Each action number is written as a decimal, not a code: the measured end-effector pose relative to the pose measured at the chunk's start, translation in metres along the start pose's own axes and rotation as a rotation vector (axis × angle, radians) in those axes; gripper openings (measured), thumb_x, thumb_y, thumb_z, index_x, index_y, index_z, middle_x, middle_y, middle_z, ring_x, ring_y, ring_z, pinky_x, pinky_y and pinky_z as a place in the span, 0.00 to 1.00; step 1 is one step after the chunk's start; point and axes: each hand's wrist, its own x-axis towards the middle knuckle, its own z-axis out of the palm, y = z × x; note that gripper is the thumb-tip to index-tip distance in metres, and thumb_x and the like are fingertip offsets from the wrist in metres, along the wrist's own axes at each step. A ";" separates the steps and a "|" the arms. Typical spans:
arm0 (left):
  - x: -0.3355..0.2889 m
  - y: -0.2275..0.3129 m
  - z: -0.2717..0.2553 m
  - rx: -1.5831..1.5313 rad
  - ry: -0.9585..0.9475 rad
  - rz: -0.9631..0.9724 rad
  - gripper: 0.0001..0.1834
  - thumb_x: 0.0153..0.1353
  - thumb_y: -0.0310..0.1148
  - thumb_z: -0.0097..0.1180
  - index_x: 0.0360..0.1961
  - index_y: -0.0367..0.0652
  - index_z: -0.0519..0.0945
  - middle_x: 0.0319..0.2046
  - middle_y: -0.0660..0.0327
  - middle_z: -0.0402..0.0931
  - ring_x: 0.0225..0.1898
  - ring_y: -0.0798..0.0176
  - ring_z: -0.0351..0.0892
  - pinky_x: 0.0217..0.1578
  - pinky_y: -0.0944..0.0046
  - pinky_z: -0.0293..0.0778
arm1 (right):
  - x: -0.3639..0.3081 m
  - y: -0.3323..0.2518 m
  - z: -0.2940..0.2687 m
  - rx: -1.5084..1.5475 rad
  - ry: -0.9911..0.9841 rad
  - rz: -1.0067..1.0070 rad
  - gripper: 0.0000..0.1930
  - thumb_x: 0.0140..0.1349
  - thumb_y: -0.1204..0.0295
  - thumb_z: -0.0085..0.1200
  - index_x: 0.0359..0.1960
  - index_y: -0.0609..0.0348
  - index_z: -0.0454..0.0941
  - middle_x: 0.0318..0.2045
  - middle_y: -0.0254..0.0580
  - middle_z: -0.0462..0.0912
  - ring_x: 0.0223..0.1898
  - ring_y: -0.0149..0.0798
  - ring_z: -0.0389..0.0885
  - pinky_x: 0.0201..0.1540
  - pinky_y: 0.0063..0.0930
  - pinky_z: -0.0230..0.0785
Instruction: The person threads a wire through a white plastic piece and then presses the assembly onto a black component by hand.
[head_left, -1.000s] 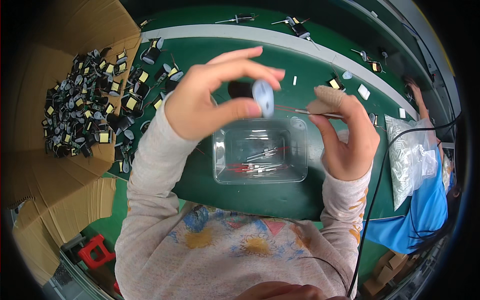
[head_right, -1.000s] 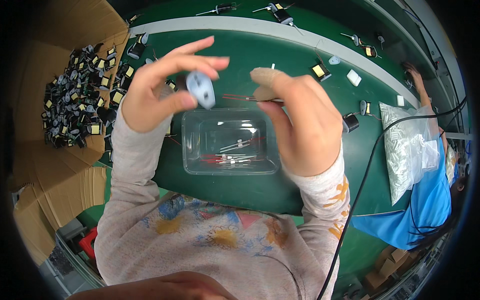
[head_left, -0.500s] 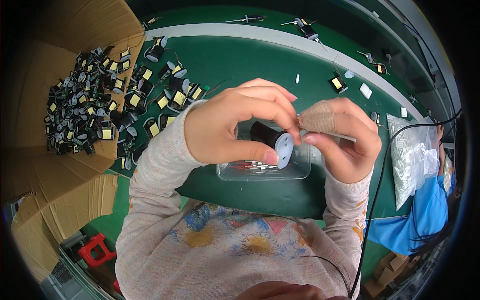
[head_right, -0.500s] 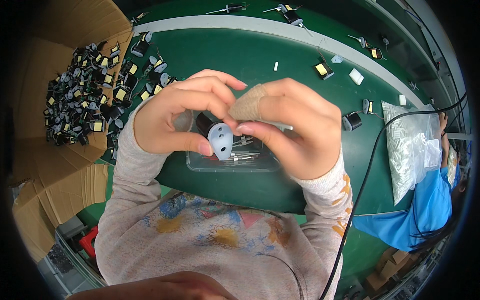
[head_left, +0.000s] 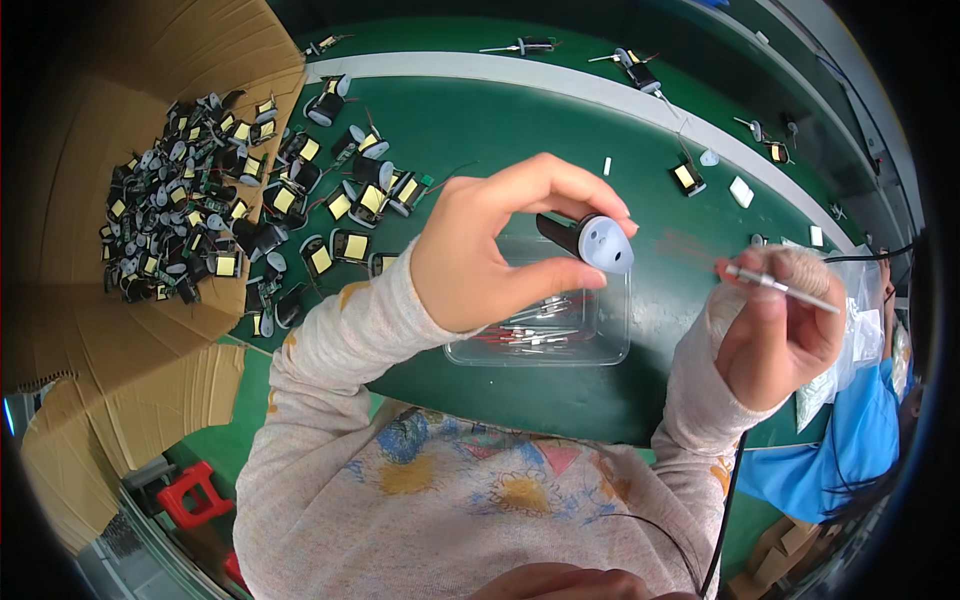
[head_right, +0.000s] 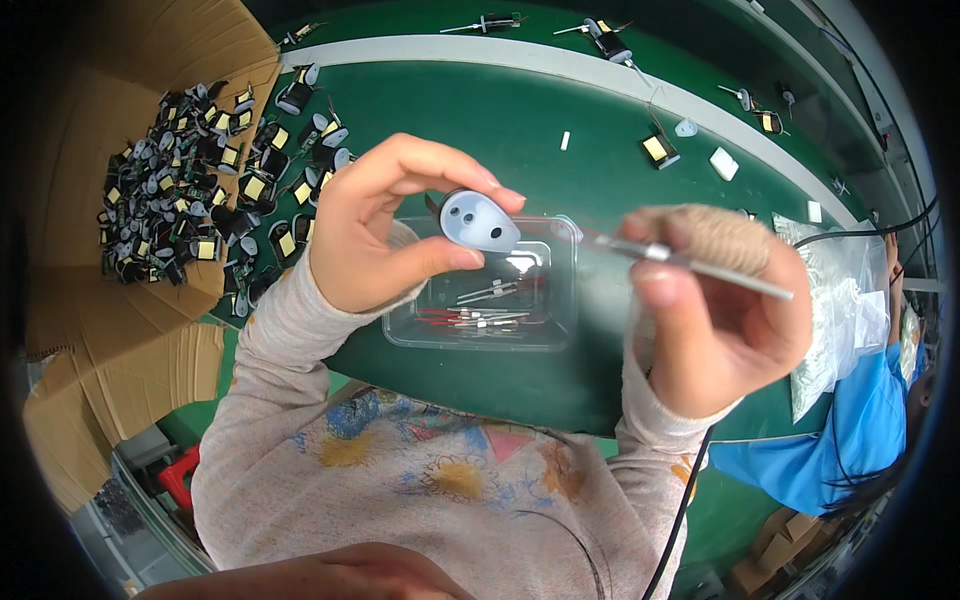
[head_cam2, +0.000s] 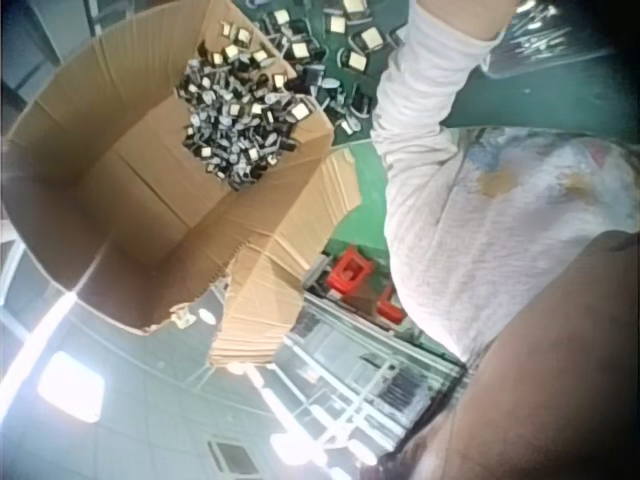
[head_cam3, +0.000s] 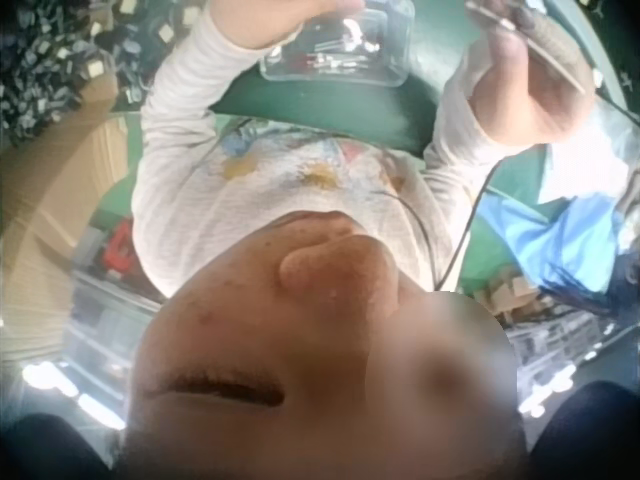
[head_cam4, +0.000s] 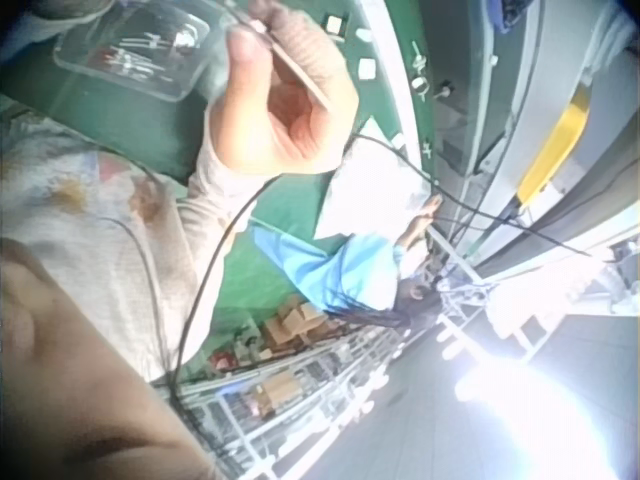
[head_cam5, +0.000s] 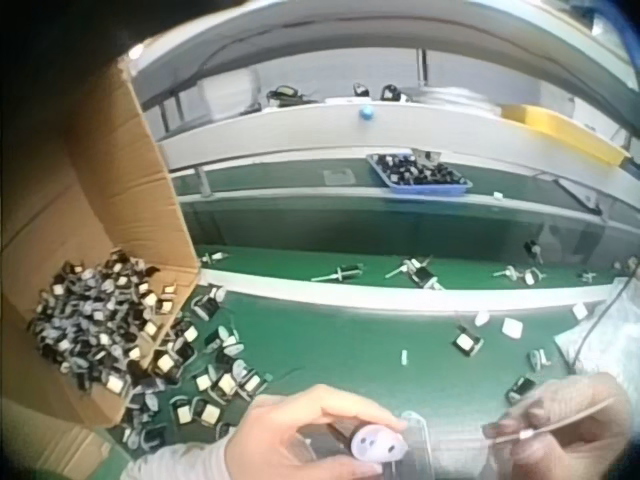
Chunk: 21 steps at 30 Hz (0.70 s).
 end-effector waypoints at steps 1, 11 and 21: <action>0.000 0.001 0.002 -0.008 -0.011 0.000 0.22 0.43 0.17 0.64 0.42 0.34 0.71 0.39 0.50 0.78 0.44 0.59 0.79 0.46 0.64 0.74 | -0.001 -0.004 0.003 -0.022 -0.023 -0.016 0.10 0.44 0.83 0.61 0.30 0.71 0.73 0.24 0.50 0.79 0.26 0.42 0.80 0.31 0.30 0.75; -0.003 0.002 0.002 0.192 -0.029 0.076 0.23 0.43 0.22 0.66 0.41 0.41 0.69 0.39 0.54 0.80 0.45 0.57 0.79 0.55 0.56 0.59 | -0.001 -0.009 0.001 -0.281 -0.280 -0.108 0.11 0.44 0.82 0.61 0.29 0.70 0.72 0.23 0.53 0.78 0.24 0.42 0.77 0.30 0.29 0.70; -0.005 -0.002 0.003 0.363 -0.010 0.168 0.22 0.44 0.24 0.67 0.40 0.43 0.70 0.37 0.54 0.81 0.44 0.56 0.80 0.54 0.52 0.59 | 0.002 -0.011 0.005 -0.423 -0.390 -0.393 0.11 0.39 0.86 0.59 0.27 0.74 0.73 0.22 0.56 0.79 0.22 0.44 0.78 0.25 0.30 0.71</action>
